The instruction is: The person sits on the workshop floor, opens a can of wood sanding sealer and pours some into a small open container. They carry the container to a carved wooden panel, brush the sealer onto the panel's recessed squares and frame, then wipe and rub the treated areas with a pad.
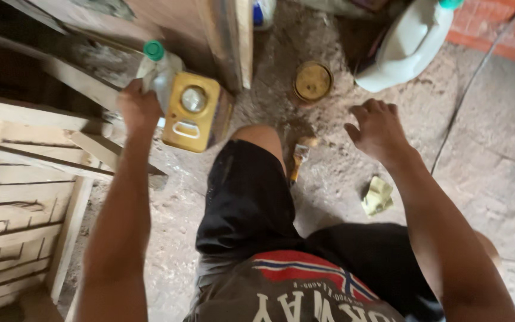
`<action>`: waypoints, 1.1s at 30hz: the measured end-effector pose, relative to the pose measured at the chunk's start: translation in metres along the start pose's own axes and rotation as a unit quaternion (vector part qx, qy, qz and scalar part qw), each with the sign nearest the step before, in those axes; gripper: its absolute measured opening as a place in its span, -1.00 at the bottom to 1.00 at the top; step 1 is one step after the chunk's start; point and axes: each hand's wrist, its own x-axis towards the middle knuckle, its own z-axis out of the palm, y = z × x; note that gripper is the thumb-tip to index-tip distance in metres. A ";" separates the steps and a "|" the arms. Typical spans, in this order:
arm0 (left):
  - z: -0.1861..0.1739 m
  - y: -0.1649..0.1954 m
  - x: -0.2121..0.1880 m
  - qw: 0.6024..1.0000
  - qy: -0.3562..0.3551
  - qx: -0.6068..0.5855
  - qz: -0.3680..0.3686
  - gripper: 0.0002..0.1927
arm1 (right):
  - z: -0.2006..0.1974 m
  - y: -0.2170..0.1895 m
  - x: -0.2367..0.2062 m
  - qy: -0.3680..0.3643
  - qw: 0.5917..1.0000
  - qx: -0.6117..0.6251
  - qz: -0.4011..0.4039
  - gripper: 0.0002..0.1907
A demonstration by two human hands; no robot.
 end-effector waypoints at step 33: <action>0.251 0.262 -0.044 0.890 -0.324 0.229 0.227 -0.10 | -0.025 0.068 -0.105 0.217 0.956 0.160 0.120 -0.86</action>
